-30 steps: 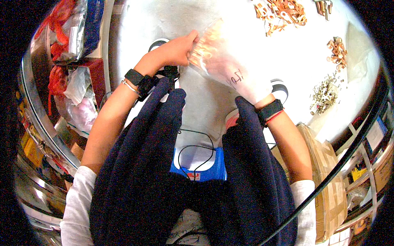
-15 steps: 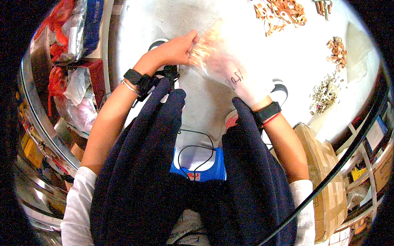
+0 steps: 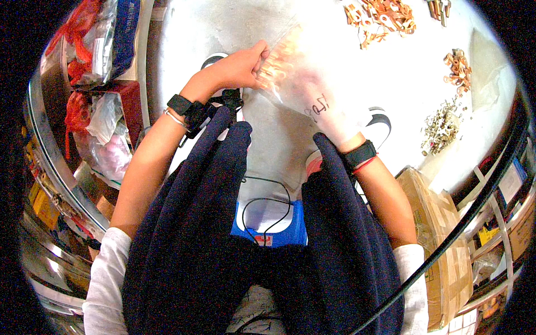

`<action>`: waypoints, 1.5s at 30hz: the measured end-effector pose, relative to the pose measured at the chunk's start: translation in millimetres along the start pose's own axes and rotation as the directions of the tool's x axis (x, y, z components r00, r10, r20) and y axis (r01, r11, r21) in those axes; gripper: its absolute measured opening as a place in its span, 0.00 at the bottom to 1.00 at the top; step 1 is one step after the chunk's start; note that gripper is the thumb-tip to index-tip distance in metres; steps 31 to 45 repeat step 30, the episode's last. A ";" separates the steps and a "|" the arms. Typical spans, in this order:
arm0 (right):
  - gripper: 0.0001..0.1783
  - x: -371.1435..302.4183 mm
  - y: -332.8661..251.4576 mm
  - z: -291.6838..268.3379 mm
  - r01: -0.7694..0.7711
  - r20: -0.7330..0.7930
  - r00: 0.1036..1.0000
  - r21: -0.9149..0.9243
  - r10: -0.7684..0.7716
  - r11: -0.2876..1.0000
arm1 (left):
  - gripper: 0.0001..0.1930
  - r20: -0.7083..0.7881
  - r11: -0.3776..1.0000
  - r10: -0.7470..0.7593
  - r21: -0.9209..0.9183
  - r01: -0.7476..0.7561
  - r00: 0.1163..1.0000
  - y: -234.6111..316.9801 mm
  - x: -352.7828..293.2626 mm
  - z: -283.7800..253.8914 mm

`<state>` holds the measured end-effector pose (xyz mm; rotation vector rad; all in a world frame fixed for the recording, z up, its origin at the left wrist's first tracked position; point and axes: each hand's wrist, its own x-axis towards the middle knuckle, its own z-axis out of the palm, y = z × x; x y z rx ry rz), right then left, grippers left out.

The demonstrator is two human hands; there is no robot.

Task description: Manually sort and place small metal hardware pieces into a plastic bag.

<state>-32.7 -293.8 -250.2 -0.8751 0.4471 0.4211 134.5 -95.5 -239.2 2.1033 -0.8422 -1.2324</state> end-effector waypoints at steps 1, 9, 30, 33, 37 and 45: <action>0.21 0.1 -2.1 -0.5 0.068 0.075 0.995 -0.133 -0.058 0.989 | 0.29 -0.004 1.000 0.012 -0.002 -0.012 1.000 0.1 0.0 0.1; 0.21 -0.3 -4.2 -8.0 0.050 0.142 0.990 -0.199 -0.022 0.979 | 0.29 0.034 0.999 -0.040 -0.012 0.040 0.999 5.2 0.1 -4.1; 0.26 18.7 39.0 -49.4 0.222 0.146 0.971 -0.841 -0.188 0.493 | 0.31 0.051 0.998 -0.068 -0.002 0.069 0.996 8.8 -1.1 -6.9; 0.26 18.7 39.0 -49.4 0.222 0.146 0.971 -0.841 -0.188 0.493 | 0.31 0.051 0.998 -0.068 -0.002 0.069 0.996 8.8 -1.1 -6.9; 0.26 18.7 39.0 -49.4 0.222 0.146 0.971 -0.841 -0.188 0.493 | 0.31 0.051 0.998 -0.068 -0.002 0.069 0.996 8.8 -1.1 -6.9; 0.26 18.7 39.0 -49.4 0.222 0.146 0.971 -0.841 -0.188 0.493 | 0.31 0.051 0.998 -0.068 -0.002 0.069 0.996 8.8 -1.1 -6.9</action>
